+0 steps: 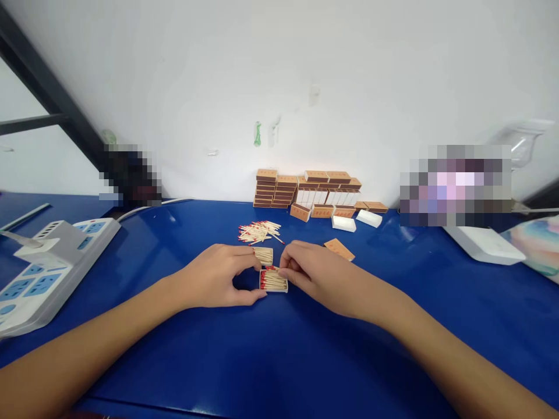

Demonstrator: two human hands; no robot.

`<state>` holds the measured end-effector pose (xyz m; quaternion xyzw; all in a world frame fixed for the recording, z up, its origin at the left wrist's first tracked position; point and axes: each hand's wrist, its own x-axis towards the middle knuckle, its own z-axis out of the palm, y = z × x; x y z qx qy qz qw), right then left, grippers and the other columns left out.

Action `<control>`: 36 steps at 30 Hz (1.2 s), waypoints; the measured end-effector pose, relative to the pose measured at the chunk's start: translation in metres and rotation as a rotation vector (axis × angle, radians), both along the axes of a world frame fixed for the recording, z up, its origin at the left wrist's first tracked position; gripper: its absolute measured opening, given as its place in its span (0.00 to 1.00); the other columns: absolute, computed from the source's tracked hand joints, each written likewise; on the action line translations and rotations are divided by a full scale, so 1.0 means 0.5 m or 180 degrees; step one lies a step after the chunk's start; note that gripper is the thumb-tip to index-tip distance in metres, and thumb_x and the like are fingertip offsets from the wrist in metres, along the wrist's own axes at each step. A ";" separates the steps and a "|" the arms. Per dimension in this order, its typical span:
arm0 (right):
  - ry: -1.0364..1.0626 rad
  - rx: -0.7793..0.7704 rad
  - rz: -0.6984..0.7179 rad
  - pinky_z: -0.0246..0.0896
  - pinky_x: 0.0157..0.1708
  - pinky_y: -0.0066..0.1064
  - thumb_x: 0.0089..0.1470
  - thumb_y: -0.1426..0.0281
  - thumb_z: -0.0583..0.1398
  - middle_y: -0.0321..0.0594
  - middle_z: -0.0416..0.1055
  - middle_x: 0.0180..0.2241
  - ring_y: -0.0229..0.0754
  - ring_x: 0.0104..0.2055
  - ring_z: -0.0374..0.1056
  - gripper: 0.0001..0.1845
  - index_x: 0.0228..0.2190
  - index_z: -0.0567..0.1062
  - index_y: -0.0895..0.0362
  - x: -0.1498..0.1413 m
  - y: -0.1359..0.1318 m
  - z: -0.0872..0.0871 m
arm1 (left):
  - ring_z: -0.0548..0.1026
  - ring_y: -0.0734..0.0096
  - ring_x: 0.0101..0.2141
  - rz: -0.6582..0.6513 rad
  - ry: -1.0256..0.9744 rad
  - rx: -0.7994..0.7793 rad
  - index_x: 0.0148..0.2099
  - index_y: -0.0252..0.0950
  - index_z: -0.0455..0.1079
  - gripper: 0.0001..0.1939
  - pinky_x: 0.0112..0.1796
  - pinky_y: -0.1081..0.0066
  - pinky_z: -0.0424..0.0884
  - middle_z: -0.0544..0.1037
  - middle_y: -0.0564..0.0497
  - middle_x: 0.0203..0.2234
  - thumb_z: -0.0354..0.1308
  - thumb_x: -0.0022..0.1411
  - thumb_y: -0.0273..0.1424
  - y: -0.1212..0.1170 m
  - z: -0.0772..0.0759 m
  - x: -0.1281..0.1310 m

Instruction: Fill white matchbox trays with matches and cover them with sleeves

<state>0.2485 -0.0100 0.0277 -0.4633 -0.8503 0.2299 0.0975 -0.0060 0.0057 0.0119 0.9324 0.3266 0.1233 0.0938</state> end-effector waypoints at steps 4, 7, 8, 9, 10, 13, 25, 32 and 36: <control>-0.0017 -0.0057 0.0060 0.59 0.33 0.35 0.70 0.61 0.53 0.39 0.75 0.36 0.43 0.34 0.69 0.13 0.34 0.70 0.51 -0.011 -0.008 0.001 | 0.77 0.67 0.33 -0.0005 -0.0021 0.0018 0.40 0.38 0.76 0.15 0.30 0.68 0.64 0.79 0.53 0.33 0.64 0.63 0.45 0.001 -0.003 0.000; -0.0043 0.0009 0.0142 0.59 0.35 0.35 0.70 0.64 0.52 0.40 0.74 0.38 0.43 0.35 0.69 0.12 0.33 0.69 0.52 -0.016 -0.009 -0.003 | 0.76 0.68 0.32 -0.0026 0.0007 0.0075 0.40 0.38 0.75 0.16 0.30 0.68 0.64 0.78 0.53 0.33 0.63 0.63 0.46 0.002 -0.005 0.000; -0.0051 0.0047 0.0153 0.59 0.35 0.35 0.70 0.64 0.52 0.40 0.74 0.38 0.43 0.35 0.69 0.12 0.33 0.69 0.52 -0.017 -0.008 -0.006 | 0.75 0.68 0.32 -0.0033 0.0011 0.0093 0.40 0.37 0.75 0.16 0.30 0.68 0.63 0.78 0.53 0.33 0.63 0.63 0.46 0.002 -0.006 0.000; -0.0059 0.0080 0.0155 0.59 0.35 0.35 0.70 0.65 0.52 0.40 0.74 0.38 0.43 0.35 0.69 0.11 0.34 0.69 0.52 -0.018 -0.008 -0.009 | 0.75 0.68 0.32 -0.0039 0.0014 0.0108 0.40 0.37 0.75 0.16 0.30 0.68 0.63 0.78 0.53 0.32 0.63 0.63 0.46 0.003 -0.005 0.000; -0.0073 0.0109 0.0153 0.59 0.35 0.35 0.70 0.65 0.52 0.40 0.73 0.38 0.43 0.35 0.69 0.11 0.34 0.68 0.52 -0.019 -0.007 -0.011 | 0.75 0.68 0.31 -0.0043 0.0019 0.0118 0.40 0.37 0.75 0.16 0.30 0.68 0.63 0.78 0.53 0.32 0.63 0.63 0.46 0.003 -0.005 0.000; -0.0133 0.0190 0.0133 0.59 0.35 0.35 0.71 0.63 0.51 0.40 0.73 0.38 0.43 0.35 0.69 0.12 0.34 0.68 0.52 -0.021 -0.007 -0.015 | 0.74 0.69 0.31 -0.0045 0.0059 0.0127 0.39 0.36 0.74 0.16 0.30 0.67 0.62 0.77 0.54 0.32 0.62 0.64 0.46 0.002 -0.002 0.001; -0.0442 0.0305 0.0145 0.59 0.33 0.36 0.72 0.65 0.50 0.41 0.72 0.39 0.42 0.32 0.68 0.13 0.35 0.68 0.53 -0.026 -0.016 -0.012 | 0.74 0.69 0.31 -0.0028 0.0144 0.0099 0.38 0.36 0.74 0.16 0.29 0.68 0.60 0.77 0.54 0.32 0.62 0.64 0.46 0.002 0.002 0.002; -0.0178 0.0081 0.0208 0.59 0.34 0.35 0.71 0.64 0.52 0.40 0.72 0.38 0.42 0.34 0.68 0.12 0.34 0.68 0.53 -0.029 -0.023 0.002 | 0.75 0.69 0.31 -0.0055 0.0083 0.0165 0.39 0.37 0.74 0.16 0.29 0.68 0.61 0.78 0.54 0.33 0.63 0.64 0.45 0.001 -0.001 0.001; -0.0069 -0.0001 0.0266 0.60 0.35 0.35 0.70 0.64 0.54 0.40 0.72 0.38 0.42 0.35 0.68 0.12 0.34 0.69 0.53 -0.031 -0.029 0.005 | 0.77 0.68 0.34 -0.0064 0.0002 0.0136 0.41 0.37 0.75 0.14 0.30 0.68 0.63 0.80 0.54 0.35 0.63 0.64 0.44 -0.001 -0.001 0.001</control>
